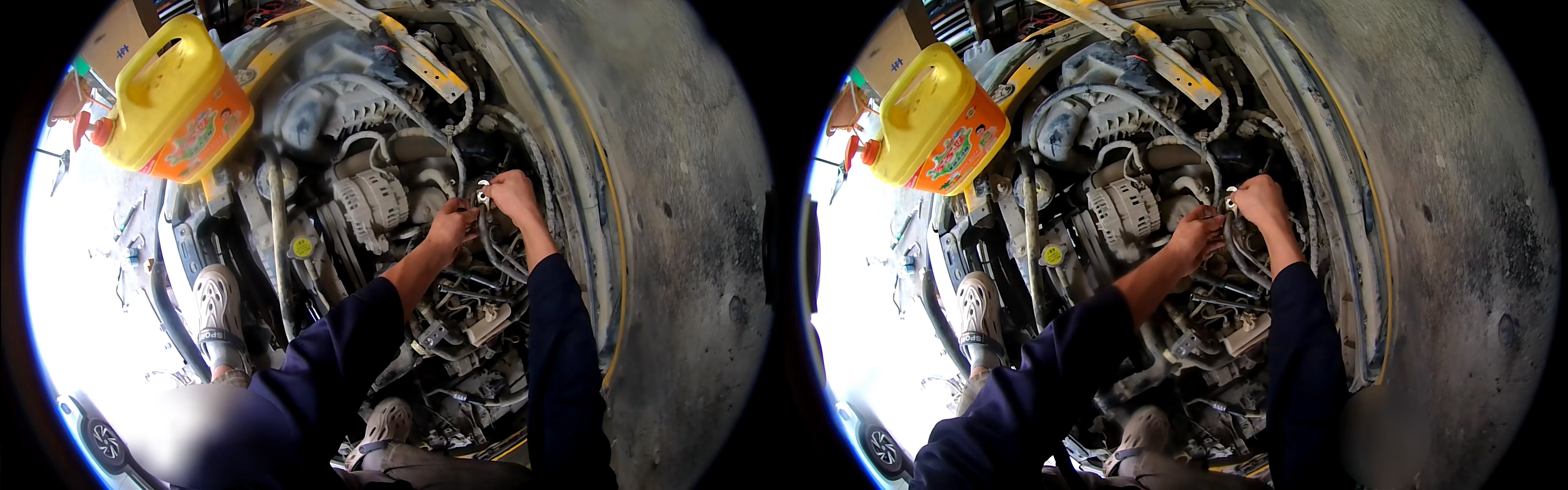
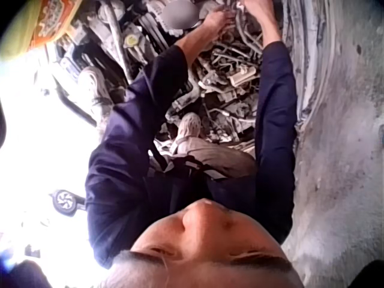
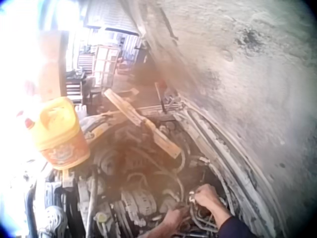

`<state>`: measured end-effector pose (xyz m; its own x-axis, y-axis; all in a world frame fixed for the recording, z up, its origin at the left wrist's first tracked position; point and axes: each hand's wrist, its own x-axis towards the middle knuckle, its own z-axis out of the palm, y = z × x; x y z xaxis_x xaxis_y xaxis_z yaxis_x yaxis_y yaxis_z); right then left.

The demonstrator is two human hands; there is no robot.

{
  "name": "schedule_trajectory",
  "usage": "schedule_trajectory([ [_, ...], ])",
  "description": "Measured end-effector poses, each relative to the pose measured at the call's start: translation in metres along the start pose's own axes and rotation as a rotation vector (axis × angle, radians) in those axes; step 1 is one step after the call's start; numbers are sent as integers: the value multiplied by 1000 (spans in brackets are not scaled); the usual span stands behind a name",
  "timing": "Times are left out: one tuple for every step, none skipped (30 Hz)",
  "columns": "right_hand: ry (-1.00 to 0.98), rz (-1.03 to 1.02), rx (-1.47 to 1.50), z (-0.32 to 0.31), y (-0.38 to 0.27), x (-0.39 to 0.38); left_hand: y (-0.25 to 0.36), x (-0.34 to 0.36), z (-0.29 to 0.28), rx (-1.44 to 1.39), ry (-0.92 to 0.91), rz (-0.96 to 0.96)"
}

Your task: The person is working on a car engine, using a wrench to tighten bolts and handling various engine components. They also pour a liquid from a yellow container into the engine.

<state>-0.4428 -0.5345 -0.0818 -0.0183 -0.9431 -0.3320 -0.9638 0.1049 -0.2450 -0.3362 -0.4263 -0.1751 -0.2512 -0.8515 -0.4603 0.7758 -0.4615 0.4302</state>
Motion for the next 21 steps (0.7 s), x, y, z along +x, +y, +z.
schedule_trajectory([
  [-9, -4, 10, 1, 0, 0, -1, 1, 0, 22, 11, -8],
  [-18, -7, 20, 2, 0, -1, -1, 1, 0, 44, 23, -16],
  [-28, -12, 31, 4, -1, -4, -1, 2, -2, 67, 37, -23],
  [-31, -47, 39, 4, -2, -6, -1, 4, -4, 77, 40, -29],
  [-34, -82, 47, 4, -2, -9, -1, 5, -6, 88, 45, -36],
  [-35, -116, 54, 3, -2, -11, 1, 7, -5, 98, 46, -43],
  [-2, -156, 56, 3, -1, -14, 1, 7, -5, 109, 54, -44],
  [30, -196, 59, 3, 0, -18, 1, 8, -5, 121, 62, -46],
  [67, -232, 63, 2, 3, -20, 2, 7, 0, 135, 66, -51],
  [52, -178, 68, -1, 5, -20, 4, 6, 3, 141, 80, -56],
  [37, -125, 74, -3, 7, -19, 6, 6, 6, 148, 95, -62],
  [22, -67, 81, -6, 7, -21, 8, 3, 8, 156, 108, -71],
  [0, 10, 120, -8, 6, -21, 9, 1, 10, 155, 118, -70],
  [-22, 89, 159, -10, 4, -20, 10, -2, 12, 154, 128, -70],
  [-42, 165, 197, -11, 3, -20, 10, -2, 13, 151, 137, -68],
  [24, 52, 156, -8, 5, -19, 9, 0, 11, 161, 131, -54],
  [89, -61, 114, -2, 6, -18, 10, 3, 11, 170, 125, -40],
  [149, -177, 73, 4, 3, -20, 11, 2, 9, 179, 125, -25],
  [139, -201, 45, 3, 1, -23, 11, 0, 8, 161, 138, -45],
  [119, -157, 53, 4, 2, -23, 11, -2, 7, 165, 142, -57],
  [104, -110, 58, 5, 7, -21, 12, -4, 8, 168, 140, -69],
])
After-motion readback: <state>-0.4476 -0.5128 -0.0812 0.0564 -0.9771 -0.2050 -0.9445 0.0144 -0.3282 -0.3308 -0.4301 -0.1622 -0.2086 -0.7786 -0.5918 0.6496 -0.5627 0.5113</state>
